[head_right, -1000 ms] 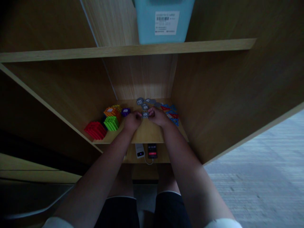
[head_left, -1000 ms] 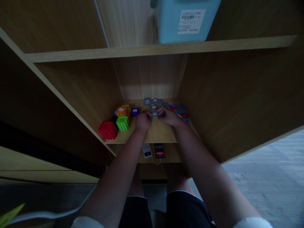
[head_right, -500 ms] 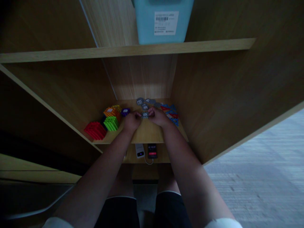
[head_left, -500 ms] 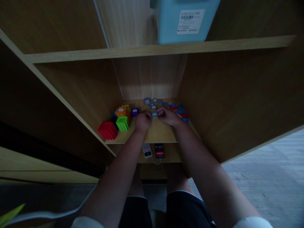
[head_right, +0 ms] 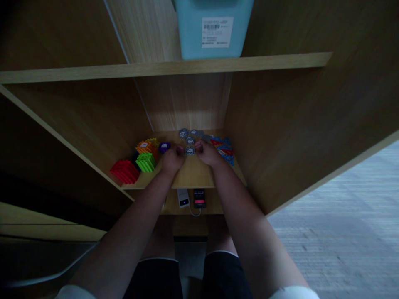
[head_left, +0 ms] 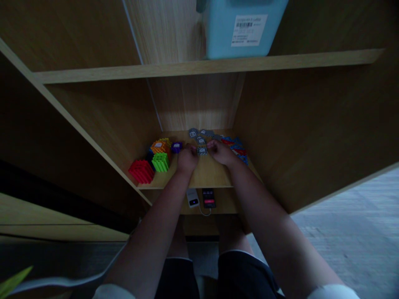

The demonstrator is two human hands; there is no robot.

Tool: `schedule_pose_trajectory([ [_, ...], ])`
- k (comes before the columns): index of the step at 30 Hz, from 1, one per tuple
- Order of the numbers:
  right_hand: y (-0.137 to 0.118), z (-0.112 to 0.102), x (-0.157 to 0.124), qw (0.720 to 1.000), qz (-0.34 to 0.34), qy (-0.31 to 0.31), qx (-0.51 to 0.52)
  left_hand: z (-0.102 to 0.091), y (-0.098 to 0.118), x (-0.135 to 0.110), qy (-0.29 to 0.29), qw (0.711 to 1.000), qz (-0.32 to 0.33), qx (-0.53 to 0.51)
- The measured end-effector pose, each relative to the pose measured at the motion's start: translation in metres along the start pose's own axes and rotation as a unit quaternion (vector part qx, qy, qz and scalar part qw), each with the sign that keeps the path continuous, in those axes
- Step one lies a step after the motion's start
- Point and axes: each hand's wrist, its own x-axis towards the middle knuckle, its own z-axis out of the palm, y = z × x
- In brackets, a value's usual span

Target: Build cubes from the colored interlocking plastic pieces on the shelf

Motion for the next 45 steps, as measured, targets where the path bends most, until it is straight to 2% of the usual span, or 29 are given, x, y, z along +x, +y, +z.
schedule_pose_trajectory([
  [14,-0.001,0.002,0.001,1.0,0.004,0.003,0.006,0.001,-0.002,0.001,-0.006,1.0,0.011,0.002],
  [24,0.001,-0.001,0.001,0.999,0.01,0.016,-0.027,0.0,0.001,-0.001,0.016,1.0,-0.009,0.0],
  [30,0.006,0.0,0.002,1.0,0.011,-0.004,-0.019,0.0,-0.001,0.0,0.001,1.0,0.004,-0.014],
  [35,0.01,0.003,0.003,0.999,-0.015,0.017,-0.037,0.002,-0.002,0.0,0.002,1.0,0.007,-0.003],
  [40,0.011,0.007,0.008,0.993,-0.07,0.048,-0.086,0.002,-0.002,0.001,0.003,1.0,0.01,0.01],
  [45,0.015,0.015,0.016,0.988,-0.095,0.015,-0.122,0.004,-0.004,0.001,0.014,1.0,0.017,0.01],
])
